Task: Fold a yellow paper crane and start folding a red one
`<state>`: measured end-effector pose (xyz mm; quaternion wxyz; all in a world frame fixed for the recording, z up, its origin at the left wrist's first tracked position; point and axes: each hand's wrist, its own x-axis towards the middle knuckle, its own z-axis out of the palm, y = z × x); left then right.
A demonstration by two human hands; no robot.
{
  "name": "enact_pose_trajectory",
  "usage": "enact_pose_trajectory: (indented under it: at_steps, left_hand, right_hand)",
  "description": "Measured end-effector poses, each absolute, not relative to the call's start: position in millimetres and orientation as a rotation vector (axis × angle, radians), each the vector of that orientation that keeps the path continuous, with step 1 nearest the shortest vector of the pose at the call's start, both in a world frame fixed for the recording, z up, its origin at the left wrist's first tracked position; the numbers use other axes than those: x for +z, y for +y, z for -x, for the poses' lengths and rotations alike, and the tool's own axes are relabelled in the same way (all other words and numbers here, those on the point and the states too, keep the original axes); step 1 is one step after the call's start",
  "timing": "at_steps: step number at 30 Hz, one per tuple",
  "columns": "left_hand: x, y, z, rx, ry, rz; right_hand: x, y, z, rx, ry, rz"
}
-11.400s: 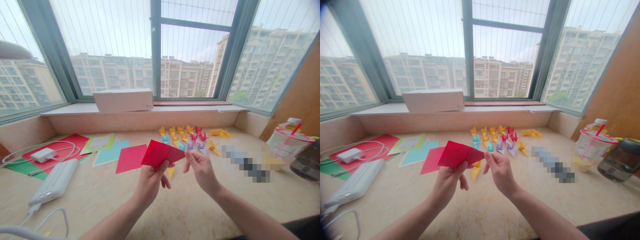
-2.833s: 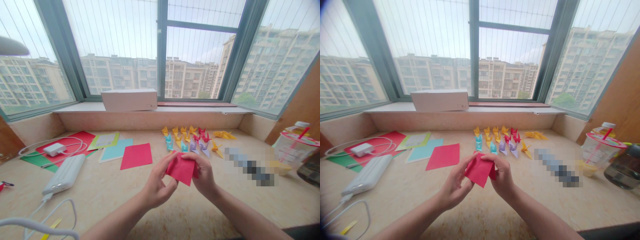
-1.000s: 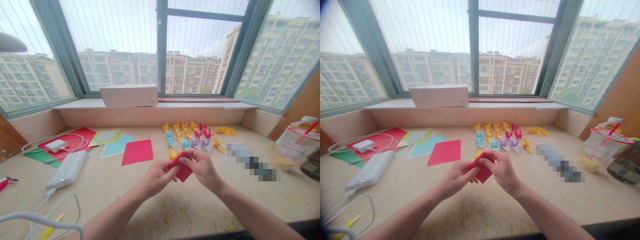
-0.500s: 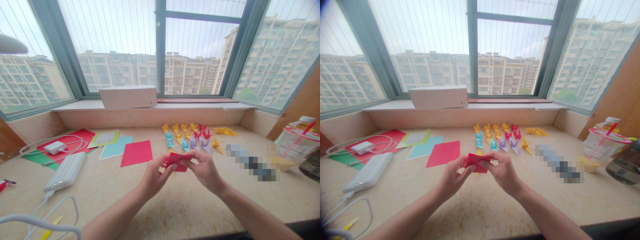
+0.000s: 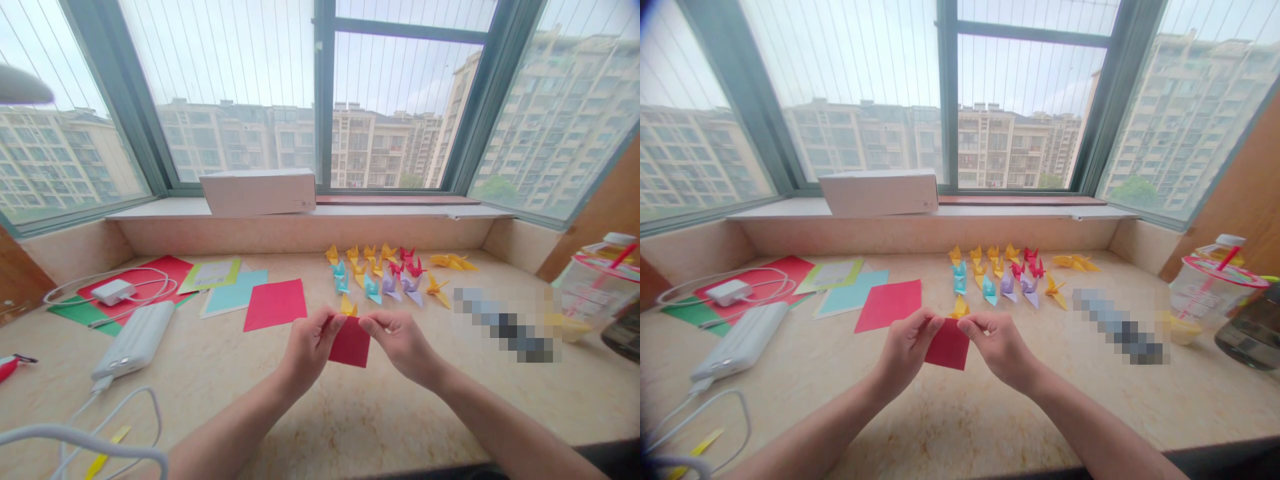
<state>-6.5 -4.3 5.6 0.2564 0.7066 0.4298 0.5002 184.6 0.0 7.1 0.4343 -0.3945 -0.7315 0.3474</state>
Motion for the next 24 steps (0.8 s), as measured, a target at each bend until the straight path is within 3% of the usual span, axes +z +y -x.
enact_pose_trajectory:
  at_steps: [6,18,21,24]
  left_hand:
    - [5.3,-6.3,2.2,1.182,0.947,-1.653]
    - [1.9,10.2,7.7,1.223,1.01,-1.532]
    - [0.9,17.0,12.1,1.291,1.079,-1.53]
    - [-1.9,25.1,15.8,1.34,1.099,-1.508]
  right_hand:
    - [7.1,-3.5,-184.1,0.605,-1.806,0.976]
    - [10.5,6.8,-180.2,0.732,-1.563,0.933]
    - [40.0,-3.3,-183.0,0.515,-1.45,0.846]
    - [64.8,-43.3,-200.2,0.285,-1.706,0.529]
